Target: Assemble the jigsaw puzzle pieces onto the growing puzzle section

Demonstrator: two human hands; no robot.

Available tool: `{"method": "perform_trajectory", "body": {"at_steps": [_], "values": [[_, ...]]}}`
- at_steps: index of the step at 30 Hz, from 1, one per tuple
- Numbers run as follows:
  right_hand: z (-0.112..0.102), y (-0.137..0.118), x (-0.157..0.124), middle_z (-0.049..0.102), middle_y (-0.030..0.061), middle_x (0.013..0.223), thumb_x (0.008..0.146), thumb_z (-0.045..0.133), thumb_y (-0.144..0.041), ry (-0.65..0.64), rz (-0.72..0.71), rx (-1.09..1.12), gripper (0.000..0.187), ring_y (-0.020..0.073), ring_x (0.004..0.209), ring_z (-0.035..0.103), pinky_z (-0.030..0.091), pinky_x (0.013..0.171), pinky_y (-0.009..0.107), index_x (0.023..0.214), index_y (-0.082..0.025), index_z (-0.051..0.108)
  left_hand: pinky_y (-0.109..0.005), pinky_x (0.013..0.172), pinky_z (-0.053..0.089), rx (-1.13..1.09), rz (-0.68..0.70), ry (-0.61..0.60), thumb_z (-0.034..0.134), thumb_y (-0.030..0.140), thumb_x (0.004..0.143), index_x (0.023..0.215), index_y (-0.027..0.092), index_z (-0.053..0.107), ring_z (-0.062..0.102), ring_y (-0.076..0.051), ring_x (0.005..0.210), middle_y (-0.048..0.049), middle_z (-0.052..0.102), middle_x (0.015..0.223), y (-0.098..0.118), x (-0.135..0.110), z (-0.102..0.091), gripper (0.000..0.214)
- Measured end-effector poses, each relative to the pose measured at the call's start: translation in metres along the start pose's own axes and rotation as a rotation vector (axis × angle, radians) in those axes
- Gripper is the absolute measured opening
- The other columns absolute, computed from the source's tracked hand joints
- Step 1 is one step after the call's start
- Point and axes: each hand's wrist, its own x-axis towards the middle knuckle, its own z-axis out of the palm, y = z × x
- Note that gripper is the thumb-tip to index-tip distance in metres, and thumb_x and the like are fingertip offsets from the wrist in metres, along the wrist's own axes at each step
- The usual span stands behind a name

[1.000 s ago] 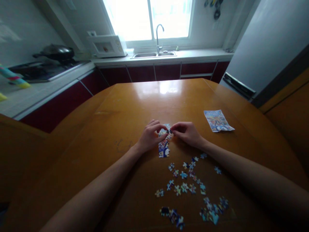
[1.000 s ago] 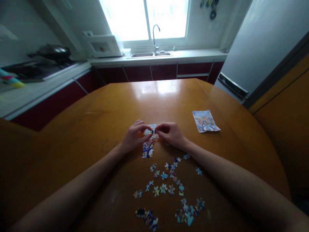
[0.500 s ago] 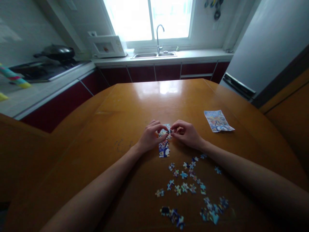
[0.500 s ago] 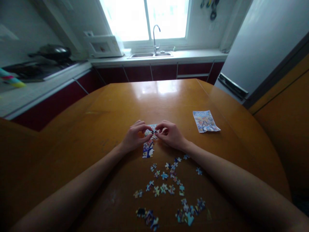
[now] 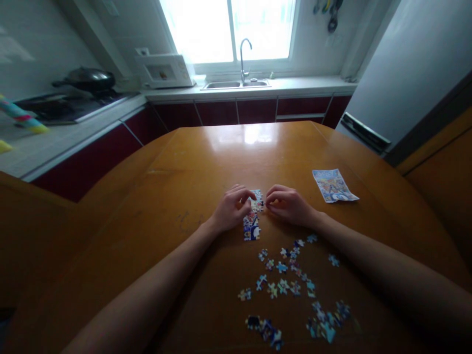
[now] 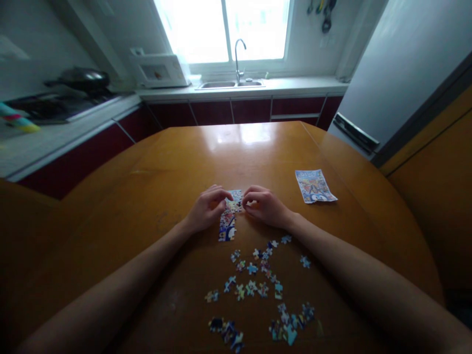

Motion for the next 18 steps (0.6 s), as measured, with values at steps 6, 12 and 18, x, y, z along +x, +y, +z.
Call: {"method": "perform_trajectory", "body": {"at_steps": [6, 12, 18], "values": [[0.0, 0.0025, -0.0007, 0.065, 0.0056, 0.091, 0.084, 0.062, -0.015, -0.089, -0.033, -0.056, 0.01, 0.0174, 0.087, 0.06, 0.05, 0.08, 0.033, 0.085, -0.02, 0.07, -0.029, 0.066, 0.04, -0.015, -0.001, -0.086, 0.05, 0.01, 0.073, 0.061, 0.019, 0.068, 0.049, -0.016, 0.07, -0.0007, 0.055, 0.063, -0.0006, -0.0012, -0.0007, 0.023], [0.0036, 0.0044, -0.0011, 0.065, 0.0047, 0.092, 0.083, 0.063, -0.015, -0.132, -0.05, -0.103, 0.01, 0.0171, 0.087, 0.059, 0.05, 0.079, 0.032, 0.084, -0.021, 0.071, -0.029, 0.066, 0.04, 0.022, 0.002, -0.16, 0.053, 0.01, 0.074, 0.059, 0.02, 0.07, 0.049, -0.015, 0.067, -0.0001, 0.057, 0.062, -0.0005, -0.0012, 0.0, 0.025], [0.0059, 0.0029, -0.0016, 0.066, 0.0043, 0.093, 0.084, 0.061, -0.014, -0.186, -0.076, -0.162, 0.012, 0.0167, 0.087, 0.059, 0.049, 0.079, 0.031, 0.084, -0.021, 0.071, -0.029, 0.066, 0.04, 0.016, -0.023, -0.161, 0.054, 0.01, 0.075, 0.061, 0.02, 0.072, 0.05, -0.015, 0.069, -0.0003, 0.057, 0.063, -0.0031, -0.0011, 0.0019, 0.025]]}}
